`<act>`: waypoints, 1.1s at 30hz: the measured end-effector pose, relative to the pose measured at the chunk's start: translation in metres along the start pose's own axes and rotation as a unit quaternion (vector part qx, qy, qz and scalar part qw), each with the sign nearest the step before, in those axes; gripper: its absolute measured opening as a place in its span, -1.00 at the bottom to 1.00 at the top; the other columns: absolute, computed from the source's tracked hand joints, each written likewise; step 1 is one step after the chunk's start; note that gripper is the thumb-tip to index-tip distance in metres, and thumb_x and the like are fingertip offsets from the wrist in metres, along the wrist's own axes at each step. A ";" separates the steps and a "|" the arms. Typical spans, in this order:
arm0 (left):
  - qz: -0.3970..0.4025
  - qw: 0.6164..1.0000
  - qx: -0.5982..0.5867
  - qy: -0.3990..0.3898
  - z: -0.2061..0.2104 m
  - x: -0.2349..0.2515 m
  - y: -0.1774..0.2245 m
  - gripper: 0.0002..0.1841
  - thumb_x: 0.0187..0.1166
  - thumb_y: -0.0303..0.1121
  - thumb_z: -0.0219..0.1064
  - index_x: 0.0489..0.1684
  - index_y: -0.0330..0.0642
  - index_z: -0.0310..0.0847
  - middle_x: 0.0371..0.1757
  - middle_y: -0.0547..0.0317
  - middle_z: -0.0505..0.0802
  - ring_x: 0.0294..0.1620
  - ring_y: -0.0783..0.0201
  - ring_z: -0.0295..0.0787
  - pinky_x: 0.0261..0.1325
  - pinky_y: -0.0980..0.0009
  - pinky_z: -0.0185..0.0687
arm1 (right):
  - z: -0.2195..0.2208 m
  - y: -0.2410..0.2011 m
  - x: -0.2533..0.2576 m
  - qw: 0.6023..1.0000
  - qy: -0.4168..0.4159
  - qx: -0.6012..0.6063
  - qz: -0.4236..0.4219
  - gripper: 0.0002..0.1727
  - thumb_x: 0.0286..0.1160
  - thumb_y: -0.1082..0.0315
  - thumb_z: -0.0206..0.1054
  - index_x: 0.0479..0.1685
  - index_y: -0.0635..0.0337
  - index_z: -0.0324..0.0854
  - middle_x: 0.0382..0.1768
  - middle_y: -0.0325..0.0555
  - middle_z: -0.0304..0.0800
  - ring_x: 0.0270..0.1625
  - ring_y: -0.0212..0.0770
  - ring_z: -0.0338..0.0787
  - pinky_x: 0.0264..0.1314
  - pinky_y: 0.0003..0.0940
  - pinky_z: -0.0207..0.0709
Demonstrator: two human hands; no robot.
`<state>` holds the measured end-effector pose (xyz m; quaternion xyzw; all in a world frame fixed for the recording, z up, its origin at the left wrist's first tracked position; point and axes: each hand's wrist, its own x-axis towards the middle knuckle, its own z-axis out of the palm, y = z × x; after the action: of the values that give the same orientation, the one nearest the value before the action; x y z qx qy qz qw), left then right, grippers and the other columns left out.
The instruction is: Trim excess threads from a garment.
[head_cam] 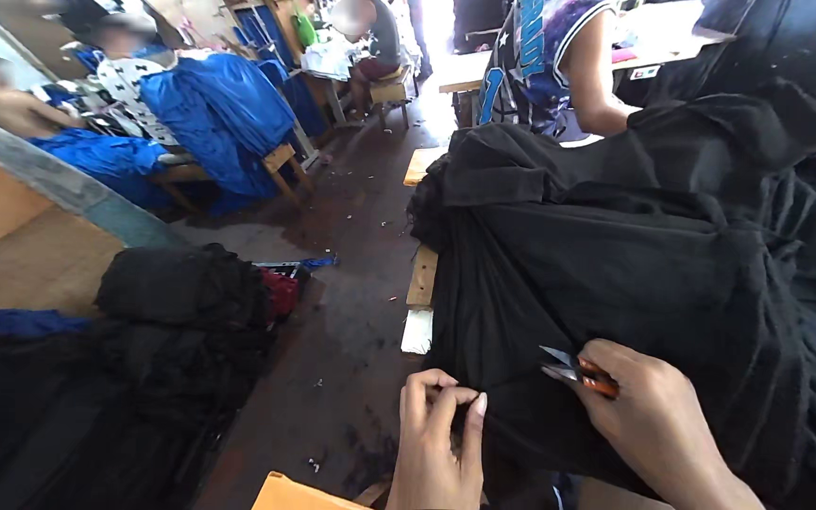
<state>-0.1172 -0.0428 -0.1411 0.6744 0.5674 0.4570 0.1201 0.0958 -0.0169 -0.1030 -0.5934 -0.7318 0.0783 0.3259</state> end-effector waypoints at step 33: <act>-0.074 0.980 -0.183 0.006 0.014 0.005 0.015 -0.86 0.59 -0.46 0.30 -0.32 -0.32 0.71 0.03 0.04 0.82 0.00 0.50 0.80 -0.11 0.66 0.76 | 0.032 0.009 -0.025 0.988 0.047 0.070 -0.129 -0.48 0.61 -0.14 0.30 -0.45 0.16 0.65 -0.56 -0.14 0.57 -0.64 -0.33 0.46 -0.69 -0.46 0.25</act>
<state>-0.0976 -0.0386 -0.1361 0.5943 0.5236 0.5469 0.2713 0.0864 -0.0290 -0.1422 -0.4731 -0.7786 0.0589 0.4080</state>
